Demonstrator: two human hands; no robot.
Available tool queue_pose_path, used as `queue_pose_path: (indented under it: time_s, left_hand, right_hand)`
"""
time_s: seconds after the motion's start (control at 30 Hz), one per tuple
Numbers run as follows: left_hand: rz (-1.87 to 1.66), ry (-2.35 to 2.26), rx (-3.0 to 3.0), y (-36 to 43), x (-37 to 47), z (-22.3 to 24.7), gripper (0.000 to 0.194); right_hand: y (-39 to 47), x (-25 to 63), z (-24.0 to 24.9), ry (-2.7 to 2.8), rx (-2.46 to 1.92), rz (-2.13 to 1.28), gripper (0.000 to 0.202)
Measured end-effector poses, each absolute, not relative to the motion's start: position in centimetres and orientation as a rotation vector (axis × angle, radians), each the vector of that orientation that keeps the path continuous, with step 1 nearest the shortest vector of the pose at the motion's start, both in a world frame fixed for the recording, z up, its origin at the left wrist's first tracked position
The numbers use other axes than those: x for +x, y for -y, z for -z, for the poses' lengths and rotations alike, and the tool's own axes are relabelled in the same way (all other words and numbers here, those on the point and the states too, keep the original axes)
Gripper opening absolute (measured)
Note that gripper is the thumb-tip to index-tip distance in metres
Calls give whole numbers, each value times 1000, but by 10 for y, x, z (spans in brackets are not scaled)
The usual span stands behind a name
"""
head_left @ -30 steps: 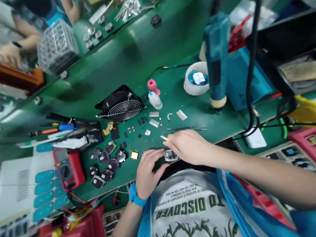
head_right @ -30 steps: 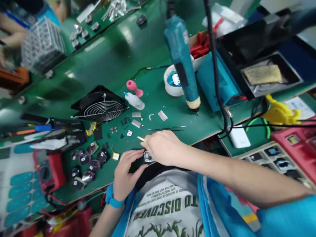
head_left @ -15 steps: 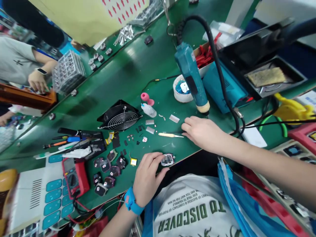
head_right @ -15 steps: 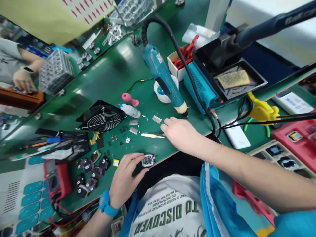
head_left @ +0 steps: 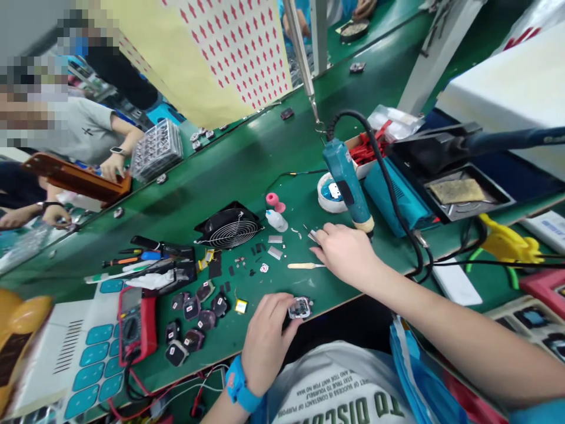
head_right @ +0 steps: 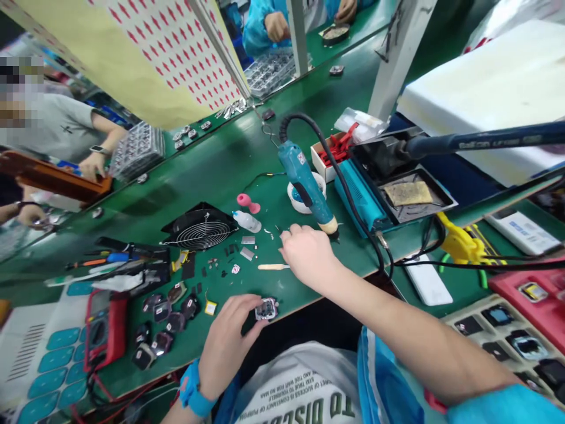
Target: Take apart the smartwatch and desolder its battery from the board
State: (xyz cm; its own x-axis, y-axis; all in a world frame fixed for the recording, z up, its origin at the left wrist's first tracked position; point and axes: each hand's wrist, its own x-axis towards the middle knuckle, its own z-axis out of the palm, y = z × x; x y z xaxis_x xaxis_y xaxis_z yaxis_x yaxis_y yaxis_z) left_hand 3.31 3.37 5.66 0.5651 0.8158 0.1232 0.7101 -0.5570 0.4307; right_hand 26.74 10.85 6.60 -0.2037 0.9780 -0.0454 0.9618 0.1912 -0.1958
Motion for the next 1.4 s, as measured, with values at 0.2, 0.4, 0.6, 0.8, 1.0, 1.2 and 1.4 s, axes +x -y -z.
queue_pose_path:
  time_s: [0.2,0.4,0.6,0.8,1.0,1.2,1.4]
  left_hand:
    - [-530,-1324,2387,-25,32,-49,27]
    - [-575,-1298,2347,-23,33,-46,31]
    - [-559,-1276,2284,-24,30,-46,31]
    - [-459,-1126,2429,-54,34,-60,28]
    - [-363,-747,2980,-111,66,-43,31]
    - [-418,-772,3051,-122,65,-42,29]
    - [-388,-922,2989,-118,45,-54,24]
  right_hand:
    - [-135,247,-50,2508,-1566,-70,27]
    - [-103,254,-45,2457,-1494,-4,23]
    - [-72,272,-34,2252,-1807,124,23]
    - [-86,261,-39,2168,-2131,-223,15]
    - [-107,260,-47,2086,-2075,-412,10]
    - [-85,281,-54,1881,-1904,-642,3]
    - [-44,304,-45,1331,-1488,-875,12]
